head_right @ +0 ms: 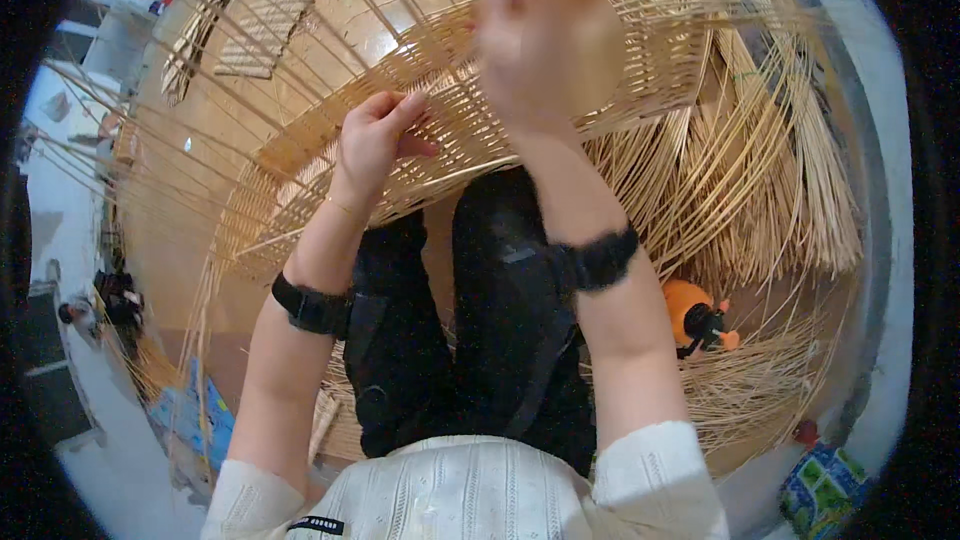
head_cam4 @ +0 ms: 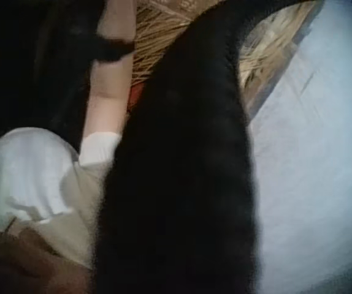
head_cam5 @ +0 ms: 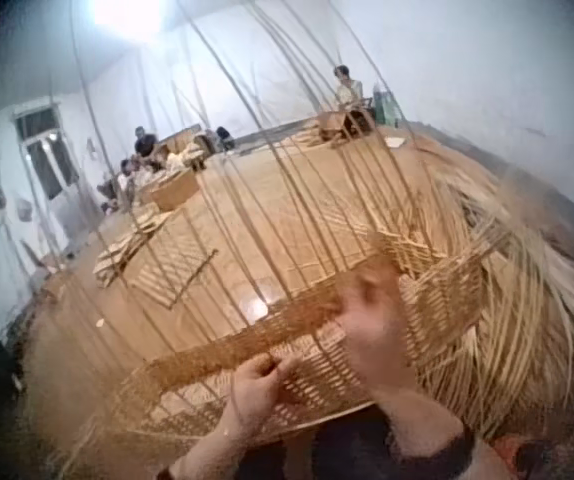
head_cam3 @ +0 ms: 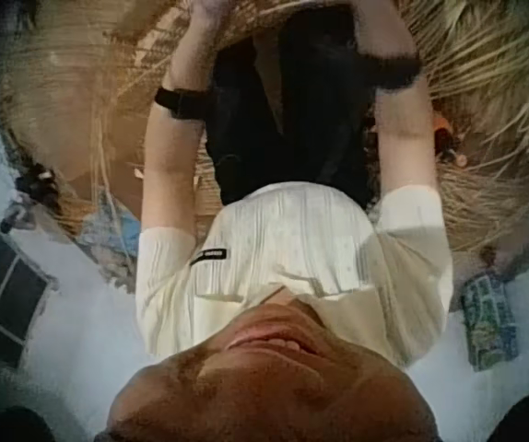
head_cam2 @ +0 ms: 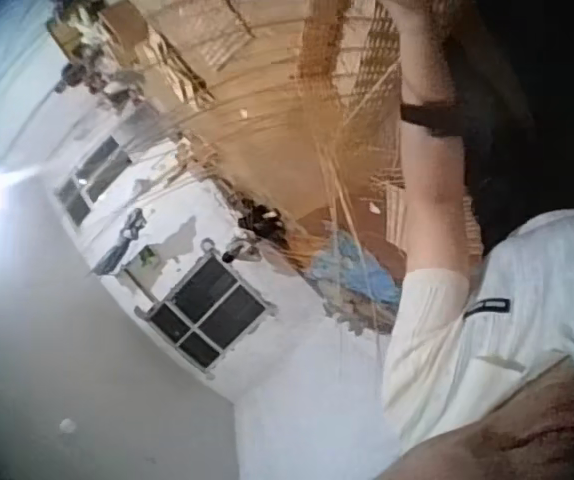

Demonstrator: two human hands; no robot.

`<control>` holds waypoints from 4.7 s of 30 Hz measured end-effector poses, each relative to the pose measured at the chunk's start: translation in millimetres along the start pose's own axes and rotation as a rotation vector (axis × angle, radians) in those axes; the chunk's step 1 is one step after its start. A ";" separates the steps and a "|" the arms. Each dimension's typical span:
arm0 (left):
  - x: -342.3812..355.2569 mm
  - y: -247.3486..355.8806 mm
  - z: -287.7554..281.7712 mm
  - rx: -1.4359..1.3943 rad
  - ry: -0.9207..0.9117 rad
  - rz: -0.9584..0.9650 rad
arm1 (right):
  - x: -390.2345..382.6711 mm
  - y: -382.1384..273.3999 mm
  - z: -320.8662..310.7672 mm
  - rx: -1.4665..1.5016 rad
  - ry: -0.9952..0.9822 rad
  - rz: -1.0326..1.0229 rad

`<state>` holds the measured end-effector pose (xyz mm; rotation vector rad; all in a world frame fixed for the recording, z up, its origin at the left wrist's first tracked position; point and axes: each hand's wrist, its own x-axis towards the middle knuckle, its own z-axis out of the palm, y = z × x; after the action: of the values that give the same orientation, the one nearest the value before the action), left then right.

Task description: Weaving a large basket using long wicker/bamboo strips.

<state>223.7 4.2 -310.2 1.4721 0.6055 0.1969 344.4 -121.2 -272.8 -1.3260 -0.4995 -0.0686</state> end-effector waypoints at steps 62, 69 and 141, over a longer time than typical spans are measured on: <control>-106.3 -61.1 -128.8 0.967 0.540 0.348 | -83.9 6.3 179.9 0.125 -0.576 -0.453; -96.0 -77.2 -133.9 1.125 0.557 0.296 | -79.7 -16.7 228.6 -0.181 -0.802 0.190; 21.0 20.0 36.4 1.597 -0.039 0.385 | 4.2 67.3 -72.5 0.239 0.213 0.244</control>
<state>264.0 -15.0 -297.0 3.1299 0.3857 -0.0790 392.6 -170.9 -343.6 -1.1207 -0.1570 0.0499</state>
